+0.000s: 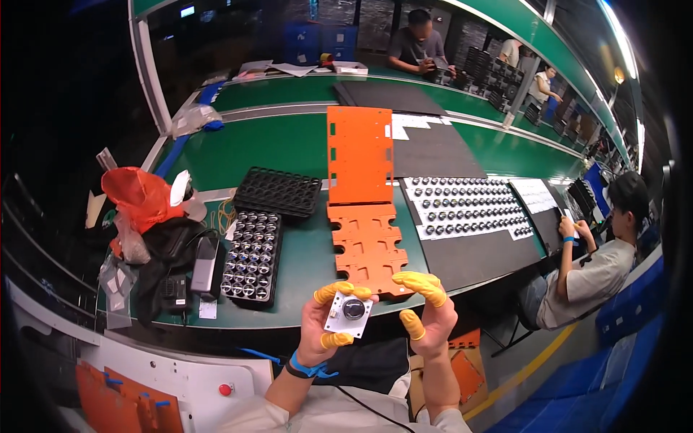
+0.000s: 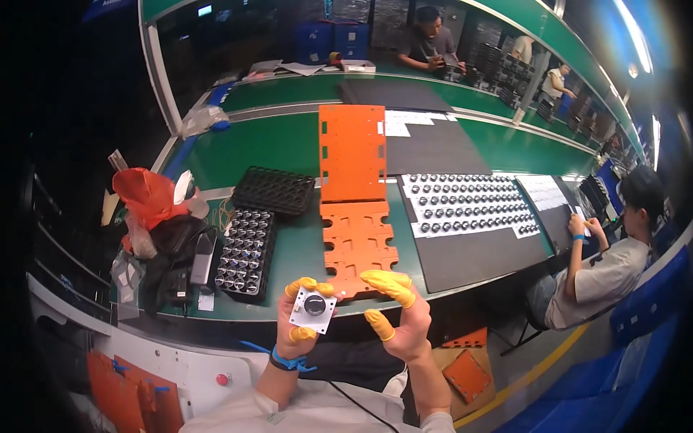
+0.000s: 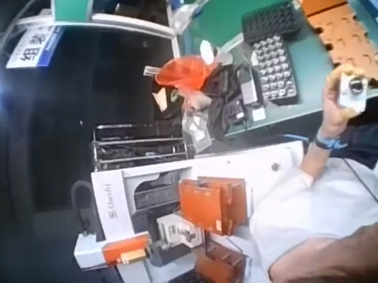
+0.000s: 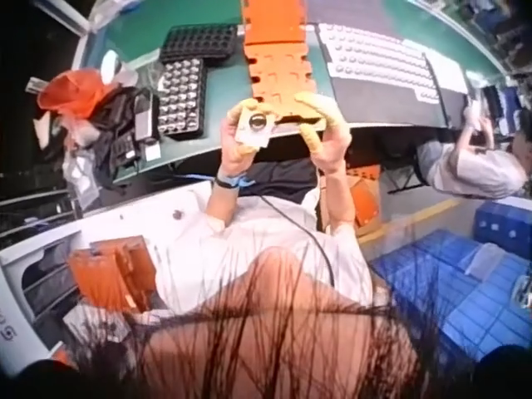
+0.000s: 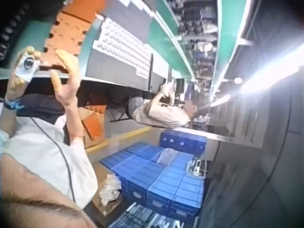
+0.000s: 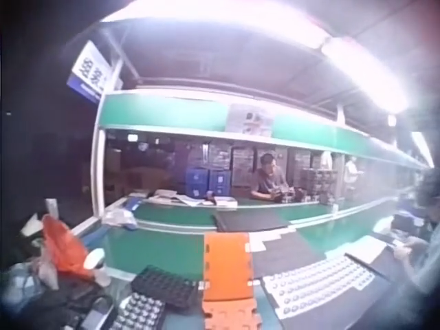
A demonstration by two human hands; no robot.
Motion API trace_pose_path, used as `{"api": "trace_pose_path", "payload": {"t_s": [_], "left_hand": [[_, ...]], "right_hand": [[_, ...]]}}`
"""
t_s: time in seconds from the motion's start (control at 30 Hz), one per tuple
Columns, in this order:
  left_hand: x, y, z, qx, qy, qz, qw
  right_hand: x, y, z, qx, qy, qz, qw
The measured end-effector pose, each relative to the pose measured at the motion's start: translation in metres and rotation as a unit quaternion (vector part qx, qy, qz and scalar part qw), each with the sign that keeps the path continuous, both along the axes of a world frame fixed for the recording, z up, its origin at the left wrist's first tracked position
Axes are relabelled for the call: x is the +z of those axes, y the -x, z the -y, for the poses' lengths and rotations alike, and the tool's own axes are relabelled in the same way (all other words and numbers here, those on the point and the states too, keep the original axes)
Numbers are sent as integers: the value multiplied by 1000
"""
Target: Cleaning circular LED components with a cloth and placing them into a specialized assembly tray.
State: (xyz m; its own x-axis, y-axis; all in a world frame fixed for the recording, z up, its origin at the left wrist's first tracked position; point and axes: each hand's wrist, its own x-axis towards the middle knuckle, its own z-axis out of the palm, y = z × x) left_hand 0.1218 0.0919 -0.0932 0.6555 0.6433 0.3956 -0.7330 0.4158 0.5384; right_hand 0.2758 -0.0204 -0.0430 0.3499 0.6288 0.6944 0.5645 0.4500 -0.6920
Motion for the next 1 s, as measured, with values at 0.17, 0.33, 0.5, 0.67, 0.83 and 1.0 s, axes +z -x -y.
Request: {"api": "trace_pose_path", "payload": {"t_s": [0.17,0.33,0.5,0.67,0.83,1.0], "left_hand": [[-1,-1,-2,17,12,-19,1000],[-8,-1,-11,34,10,-20,999],[-12,4,-16,5,14,-18,1000],[-16,35,-26,74,-6,-3,997],[-14,75,-30,250,12,-22,968],[-13,100,-33,358,63,-30,931]], "right_hand": [[-12,-3,-7,-24,-5,29,999],[-22,0,-25,-22,-15,-12,1000],[-57,5,-29,-15,61,-188,980],[-61,22,-74,61,89,-187,976],[-39,56,-140,166,157,-48,972],[2,104,-203,183,161,146,959]]}}
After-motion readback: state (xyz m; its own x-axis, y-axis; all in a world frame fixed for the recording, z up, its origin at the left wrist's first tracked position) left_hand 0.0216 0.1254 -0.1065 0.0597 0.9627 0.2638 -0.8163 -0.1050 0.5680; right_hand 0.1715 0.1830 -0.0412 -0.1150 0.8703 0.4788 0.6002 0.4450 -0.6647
